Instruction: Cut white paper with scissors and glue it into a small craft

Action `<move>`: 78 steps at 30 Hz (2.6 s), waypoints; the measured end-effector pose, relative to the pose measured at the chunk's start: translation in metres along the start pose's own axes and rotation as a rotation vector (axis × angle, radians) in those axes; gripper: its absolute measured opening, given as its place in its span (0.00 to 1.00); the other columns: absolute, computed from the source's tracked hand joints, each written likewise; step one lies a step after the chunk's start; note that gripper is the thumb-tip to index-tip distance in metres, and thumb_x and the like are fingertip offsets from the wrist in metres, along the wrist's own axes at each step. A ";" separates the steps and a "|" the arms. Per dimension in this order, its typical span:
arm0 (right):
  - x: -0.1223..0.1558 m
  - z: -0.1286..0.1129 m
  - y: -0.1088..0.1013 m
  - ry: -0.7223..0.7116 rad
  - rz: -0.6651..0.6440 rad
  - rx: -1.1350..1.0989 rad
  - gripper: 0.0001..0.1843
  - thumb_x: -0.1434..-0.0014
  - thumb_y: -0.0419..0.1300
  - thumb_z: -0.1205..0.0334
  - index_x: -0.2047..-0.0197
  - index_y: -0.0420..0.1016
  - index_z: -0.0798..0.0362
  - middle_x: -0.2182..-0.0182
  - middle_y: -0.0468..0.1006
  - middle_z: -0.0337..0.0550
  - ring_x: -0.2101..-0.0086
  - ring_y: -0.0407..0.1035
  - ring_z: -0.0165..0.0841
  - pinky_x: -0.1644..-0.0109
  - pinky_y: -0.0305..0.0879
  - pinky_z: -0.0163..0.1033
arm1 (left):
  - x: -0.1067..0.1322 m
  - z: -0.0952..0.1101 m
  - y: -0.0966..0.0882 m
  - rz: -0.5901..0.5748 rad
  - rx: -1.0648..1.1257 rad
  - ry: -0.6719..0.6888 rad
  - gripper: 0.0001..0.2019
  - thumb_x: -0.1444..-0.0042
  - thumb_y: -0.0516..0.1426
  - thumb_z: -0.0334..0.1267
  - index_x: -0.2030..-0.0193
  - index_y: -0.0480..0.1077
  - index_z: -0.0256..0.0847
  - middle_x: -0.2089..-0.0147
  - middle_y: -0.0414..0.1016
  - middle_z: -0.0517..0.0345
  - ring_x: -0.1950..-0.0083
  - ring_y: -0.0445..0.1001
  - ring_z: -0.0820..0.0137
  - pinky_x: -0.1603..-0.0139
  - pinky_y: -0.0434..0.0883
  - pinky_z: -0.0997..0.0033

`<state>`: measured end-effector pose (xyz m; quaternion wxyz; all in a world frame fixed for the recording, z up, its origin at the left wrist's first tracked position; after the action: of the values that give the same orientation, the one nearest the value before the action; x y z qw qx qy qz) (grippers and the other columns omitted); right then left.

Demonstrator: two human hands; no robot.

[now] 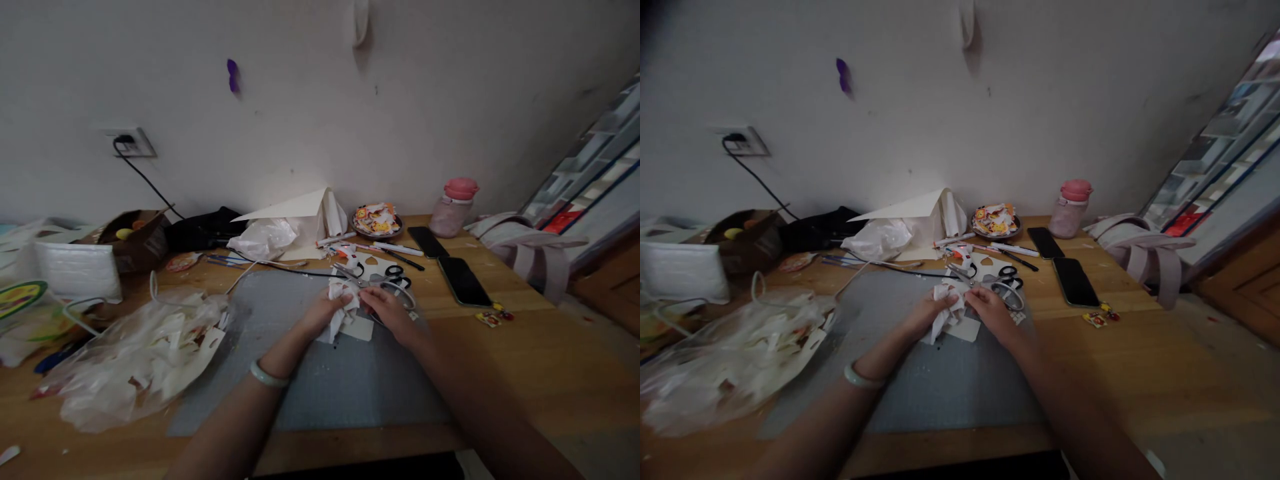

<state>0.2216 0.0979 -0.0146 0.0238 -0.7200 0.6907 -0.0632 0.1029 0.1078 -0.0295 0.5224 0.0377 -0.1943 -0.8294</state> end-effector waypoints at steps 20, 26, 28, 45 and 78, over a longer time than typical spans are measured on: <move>0.015 -0.030 0.003 -0.421 0.049 0.358 0.10 0.44 0.54 0.58 0.67 0.74 0.52 0.70 0.77 0.42 0.69 0.70 0.32 0.67 0.65 0.35 | -0.001 -0.002 -0.004 0.045 -0.036 -0.014 0.20 0.62 0.66 0.46 0.68 0.68 0.35 0.76 0.70 0.62 0.77 0.66 0.77 0.75 0.64 0.77; 0.019 -0.033 0.011 -0.521 0.005 0.495 0.09 0.43 0.54 0.61 0.63 0.74 0.52 0.65 0.76 0.43 0.66 0.70 0.32 0.63 0.65 0.36 | -0.002 -0.001 -0.009 0.077 -0.039 0.008 0.21 0.65 0.67 0.47 0.68 0.69 0.34 0.74 0.71 0.61 0.75 0.67 0.75 0.73 0.64 0.75; 0.018 -0.031 0.012 -0.513 0.005 0.523 0.08 0.43 0.54 0.63 0.64 0.73 0.53 0.67 0.76 0.42 0.68 0.69 0.30 0.65 0.65 0.35 | -0.003 -0.002 -0.008 0.059 -0.055 0.012 0.21 0.65 0.67 0.47 0.69 0.69 0.34 0.74 0.71 0.61 0.75 0.67 0.75 0.72 0.64 0.75; 0.009 -0.022 0.009 -0.363 -0.047 0.369 0.07 0.44 0.52 0.63 0.68 0.71 0.52 0.67 0.75 0.42 0.64 0.69 0.32 0.58 0.65 0.39 | -0.003 -0.002 -0.004 -0.006 -0.143 0.010 0.21 0.63 0.66 0.47 0.69 0.66 0.35 0.74 0.68 0.63 0.75 0.65 0.76 0.72 0.62 0.77; 0.002 -0.009 -0.005 -0.291 0.103 0.386 0.06 0.48 0.55 0.64 0.65 0.69 0.52 0.72 0.74 0.40 0.70 0.69 0.32 0.64 0.66 0.38 | -0.007 -0.001 -0.015 0.153 -0.183 0.068 0.19 0.58 0.62 0.50 0.67 0.65 0.38 0.77 0.70 0.63 0.76 0.68 0.74 0.73 0.63 0.76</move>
<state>0.2255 0.0965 -0.0050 0.2634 -0.6675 0.6909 -0.0884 0.0933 0.1198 -0.0369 0.5917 0.0031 -0.1022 -0.7996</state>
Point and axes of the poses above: each hand's wrist, its own x-axis away from the middle knuckle, its own y-axis out of the palm, z = x × y, the point moved 8 cm from there along -x, towards the middle knuckle
